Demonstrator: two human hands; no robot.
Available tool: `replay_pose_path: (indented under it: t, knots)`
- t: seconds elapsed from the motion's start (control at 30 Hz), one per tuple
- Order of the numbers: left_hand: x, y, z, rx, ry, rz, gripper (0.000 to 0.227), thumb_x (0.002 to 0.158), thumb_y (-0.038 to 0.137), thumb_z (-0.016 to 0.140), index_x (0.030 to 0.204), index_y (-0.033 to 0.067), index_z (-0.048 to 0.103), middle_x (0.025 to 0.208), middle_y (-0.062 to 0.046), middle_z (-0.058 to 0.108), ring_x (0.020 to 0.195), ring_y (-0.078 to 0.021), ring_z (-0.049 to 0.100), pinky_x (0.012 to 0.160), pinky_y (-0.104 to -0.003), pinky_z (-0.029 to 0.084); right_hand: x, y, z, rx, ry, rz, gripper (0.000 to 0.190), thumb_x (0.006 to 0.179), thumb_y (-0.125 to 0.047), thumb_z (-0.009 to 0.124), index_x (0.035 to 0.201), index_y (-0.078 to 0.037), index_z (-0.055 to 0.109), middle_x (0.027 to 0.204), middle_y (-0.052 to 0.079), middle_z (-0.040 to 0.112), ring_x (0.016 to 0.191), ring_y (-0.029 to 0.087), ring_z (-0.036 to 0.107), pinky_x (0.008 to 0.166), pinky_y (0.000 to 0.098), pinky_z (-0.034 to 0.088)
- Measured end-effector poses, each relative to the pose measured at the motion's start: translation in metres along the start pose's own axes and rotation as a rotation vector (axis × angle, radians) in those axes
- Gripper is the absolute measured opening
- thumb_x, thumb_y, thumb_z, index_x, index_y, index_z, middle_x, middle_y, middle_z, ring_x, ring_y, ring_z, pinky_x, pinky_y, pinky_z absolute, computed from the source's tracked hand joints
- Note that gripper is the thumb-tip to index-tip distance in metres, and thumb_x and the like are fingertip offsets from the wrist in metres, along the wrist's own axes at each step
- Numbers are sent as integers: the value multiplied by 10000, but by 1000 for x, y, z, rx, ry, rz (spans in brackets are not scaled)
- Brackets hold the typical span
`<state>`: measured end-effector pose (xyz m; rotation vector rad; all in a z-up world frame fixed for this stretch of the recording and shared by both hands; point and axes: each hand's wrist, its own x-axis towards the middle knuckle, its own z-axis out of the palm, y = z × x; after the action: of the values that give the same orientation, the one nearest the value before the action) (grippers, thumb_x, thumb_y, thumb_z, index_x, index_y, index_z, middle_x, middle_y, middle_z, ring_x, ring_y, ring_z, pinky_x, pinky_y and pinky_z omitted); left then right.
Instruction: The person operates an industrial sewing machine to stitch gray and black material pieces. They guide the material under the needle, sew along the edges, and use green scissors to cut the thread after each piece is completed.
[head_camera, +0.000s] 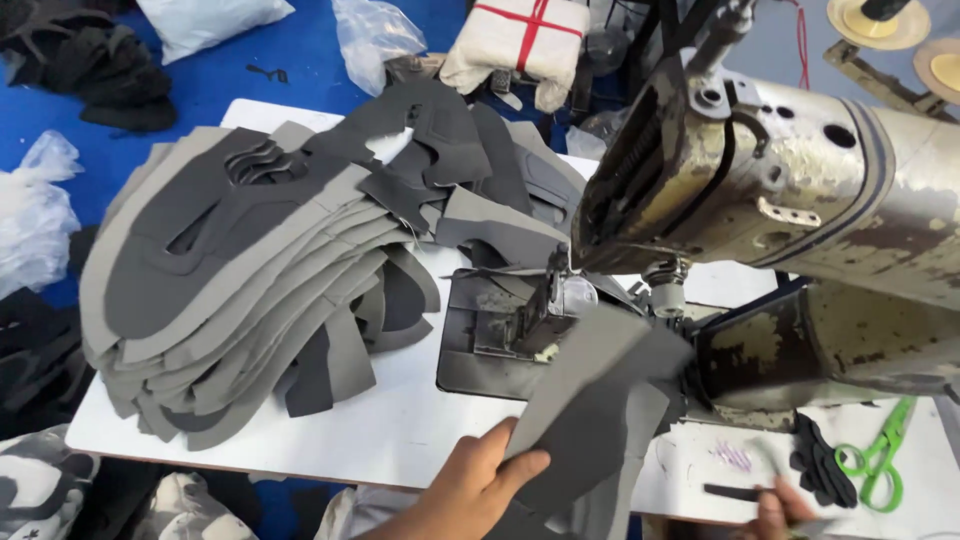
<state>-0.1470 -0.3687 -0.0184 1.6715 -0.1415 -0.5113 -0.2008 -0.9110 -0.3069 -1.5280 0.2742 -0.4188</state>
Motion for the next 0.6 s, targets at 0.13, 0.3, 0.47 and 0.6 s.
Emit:
replay_pose_path:
  t: [0.13,0.3,0.47,0.6]
  knots:
    - [19,-8,21,-189,187,94,386,1013,286,607,1250,-19,614,962,-112,762,817,-137,636,770,-316,537,-46,-183,137,-314,190,-37,567,978,-74,673,1482,-34,415,941,150,704,589,160,649,498,326,556]
    - [18,-12,17,-86,134,-103,402,1033,305,604,1275,-16,613,994,-161,707,864,-163,587,798,-322,509,-78,-265,275,-226,13,284,512,779,60,740,1278,4,639,772,121,732,519,107,576,429,267,421]
    - [7,-23,12,-349,44,-47,452,973,325,643,1289,4,616,1149,-45,744,1029,-90,652,913,-267,538,-89,-223,310,-204,-144,281,254,820,34,817,1059,56,734,753,93,670,536,81,521,453,244,367]
    - [-2,-29,8,-417,-84,3,567,831,231,812,1292,-40,626,1179,-87,731,1073,-141,648,969,-310,521,-98,-222,303,-318,-199,-25,183,863,-22,802,1036,-33,746,806,112,712,670,113,623,593,254,479]
